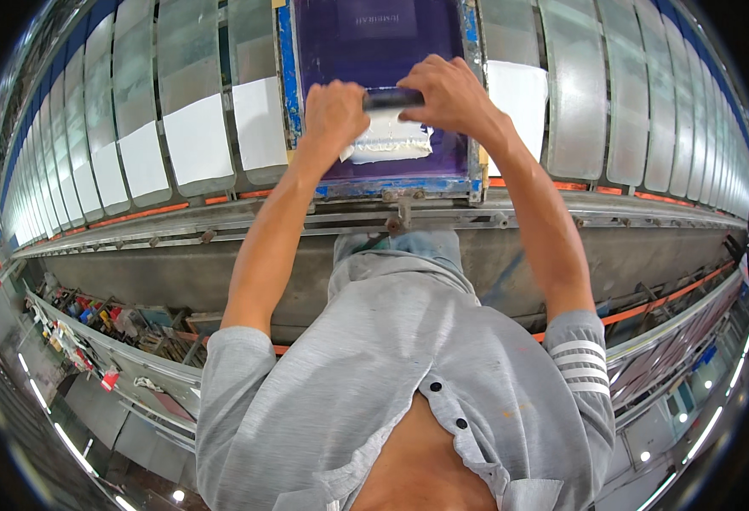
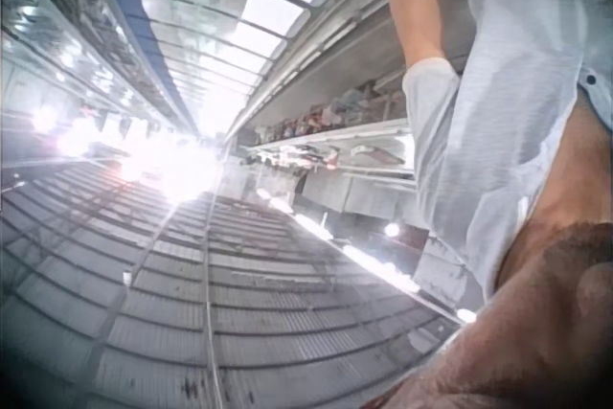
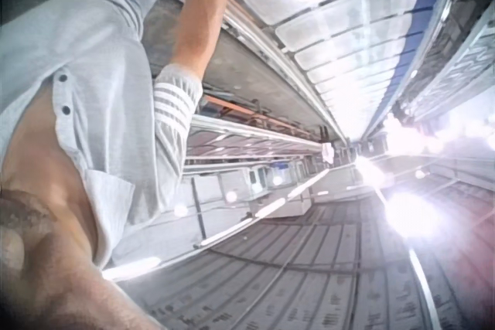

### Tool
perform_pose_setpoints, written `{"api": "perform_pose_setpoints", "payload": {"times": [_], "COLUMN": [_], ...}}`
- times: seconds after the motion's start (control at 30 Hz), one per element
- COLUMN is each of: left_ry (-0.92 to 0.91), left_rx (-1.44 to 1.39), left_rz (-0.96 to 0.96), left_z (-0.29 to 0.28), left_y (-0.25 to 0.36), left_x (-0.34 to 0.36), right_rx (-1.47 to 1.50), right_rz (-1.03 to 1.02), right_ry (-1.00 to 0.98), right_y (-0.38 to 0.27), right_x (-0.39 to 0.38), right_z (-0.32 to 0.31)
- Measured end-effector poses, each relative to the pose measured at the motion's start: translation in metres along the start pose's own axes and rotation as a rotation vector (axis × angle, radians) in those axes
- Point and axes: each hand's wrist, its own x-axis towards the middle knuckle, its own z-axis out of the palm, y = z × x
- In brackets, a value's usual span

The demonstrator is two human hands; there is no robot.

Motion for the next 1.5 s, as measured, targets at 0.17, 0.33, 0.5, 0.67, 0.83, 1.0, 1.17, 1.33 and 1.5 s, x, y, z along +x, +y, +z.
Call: {"api": "perform_pose_setpoints", "payload": {"times": [0.17, 0.33, 0.5, 0.67, 0.83, 1.0, 1.17, 1.33, 1.5], "left_ry": [0.006, 0.149, 0.409, 0.041, 0.076, -0.016, 0.030, 0.037, 0.083], "left_rx": [-0.075, -0.159, -0.079, -0.136, -0.040, -0.087, -0.164, -0.139, -0.108], "left_rz": [0.018, 0.051, 0.105, 0.065, 0.096, 0.005, -0.002, 0.034, 0.030], "left_z": [0.006, 0.034, 0.061, 0.039, -0.004, -0.002, 0.017, -0.004, 0.021], "left_y": [0.001, 0.014, 0.031, 0.025, -0.003, -0.001, 0.011, -0.005, 0.004], "left_x": [0.005, -0.062, -0.125, -0.124, -0.011, 0.005, -0.047, 0.005, -0.022], "right_rx": [-0.018, 0.074, -0.027, 0.123, 0.051, 0.113, 0.204, 0.121, 0.191], "right_rz": [-0.039, -0.014, 0.013, 0.088, 0.030, 0.070, 0.089, 0.044, -0.009], "right_ry": [0.257, 0.255, 0.426, 0.198, 0.231, 0.209, 0.165, 0.178, 0.303], "right_y": [0.013, -0.032, -0.076, -0.079, -0.009, 0.004, -0.025, 0.007, -0.003], "right_x": [-0.002, -0.057, -0.109, -0.112, -0.012, -0.004, -0.047, 0.004, -0.025], "right_z": [0.063, 0.074, 0.097, 0.086, 0.047, 0.058, 0.072, 0.046, 0.070]}}
